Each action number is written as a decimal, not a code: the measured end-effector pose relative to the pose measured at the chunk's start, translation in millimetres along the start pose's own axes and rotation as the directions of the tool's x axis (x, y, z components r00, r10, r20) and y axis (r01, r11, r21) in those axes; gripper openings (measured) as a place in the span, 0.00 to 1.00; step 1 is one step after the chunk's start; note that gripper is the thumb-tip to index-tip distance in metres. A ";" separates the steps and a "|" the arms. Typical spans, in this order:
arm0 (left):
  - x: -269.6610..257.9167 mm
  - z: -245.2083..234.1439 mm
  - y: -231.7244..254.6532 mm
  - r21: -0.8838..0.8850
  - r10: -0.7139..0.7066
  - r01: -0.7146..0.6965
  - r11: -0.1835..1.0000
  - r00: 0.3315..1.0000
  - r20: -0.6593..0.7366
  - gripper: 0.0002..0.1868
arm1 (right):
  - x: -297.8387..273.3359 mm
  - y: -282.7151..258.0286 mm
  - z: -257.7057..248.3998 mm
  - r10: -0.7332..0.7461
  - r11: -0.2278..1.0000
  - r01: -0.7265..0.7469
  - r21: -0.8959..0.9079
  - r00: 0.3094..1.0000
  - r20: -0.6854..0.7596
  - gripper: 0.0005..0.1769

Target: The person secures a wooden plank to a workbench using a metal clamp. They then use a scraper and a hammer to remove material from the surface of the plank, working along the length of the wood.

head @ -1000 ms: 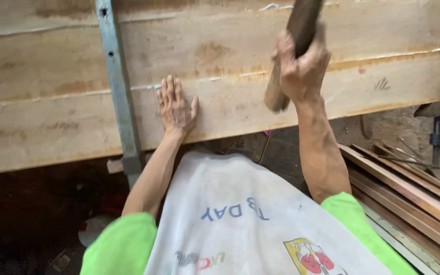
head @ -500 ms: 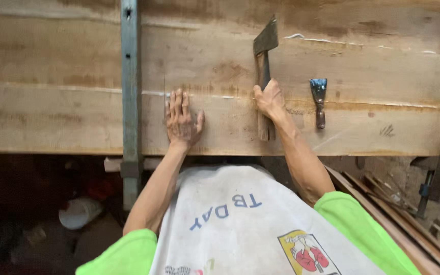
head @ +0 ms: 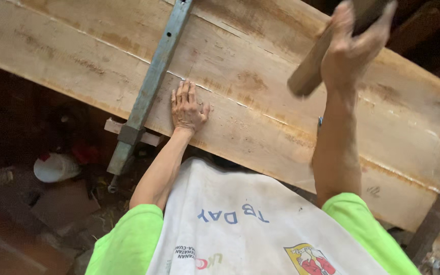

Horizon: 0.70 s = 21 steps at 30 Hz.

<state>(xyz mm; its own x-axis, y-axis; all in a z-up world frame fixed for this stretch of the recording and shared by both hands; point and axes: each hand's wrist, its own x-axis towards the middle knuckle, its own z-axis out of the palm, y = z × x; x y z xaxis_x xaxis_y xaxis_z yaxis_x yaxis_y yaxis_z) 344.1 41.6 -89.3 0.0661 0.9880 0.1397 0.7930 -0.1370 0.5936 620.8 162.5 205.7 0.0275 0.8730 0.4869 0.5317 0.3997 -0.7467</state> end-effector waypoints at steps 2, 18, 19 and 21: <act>1.0 3.4 -3.3 0.003 -0.001 0.001 1.000 1.000 -0.030 0.46 | 11.5 29.1 26.1 -0.112 0.992 0.119 0.046 0.984 -0.137 0.18; -5.9 3.1 1.7 -0.038 -0.087 0.085 0.996 0.995 -0.055 0.47 | -67.7 100.6 142.8 0.814 0.555 -0.462 -0.692 0.473 0.337 0.21; 1.8 2.8 -0.7 -0.047 -0.083 0.080 0.996 0.995 -0.062 0.47 | -49.4 87.2 143.5 0.802 0.585 -0.506 -0.634 0.473 0.363 0.22; 11.5 0.6 -1.6 -0.045 -0.070 0.066 0.997 0.994 -0.079 0.47 | -23.9 52.6 141.2 0.780 0.613 -0.708 -0.351 0.470 0.413 0.23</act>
<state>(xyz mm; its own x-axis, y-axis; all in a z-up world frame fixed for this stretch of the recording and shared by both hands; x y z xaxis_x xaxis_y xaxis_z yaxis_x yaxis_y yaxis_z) 343.9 53.2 -89.1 -0.0374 0.9864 0.1601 0.7677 -0.0742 0.6365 528.6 202.2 90.8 0.0776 0.8377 -0.5406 0.6038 -0.4710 -0.6431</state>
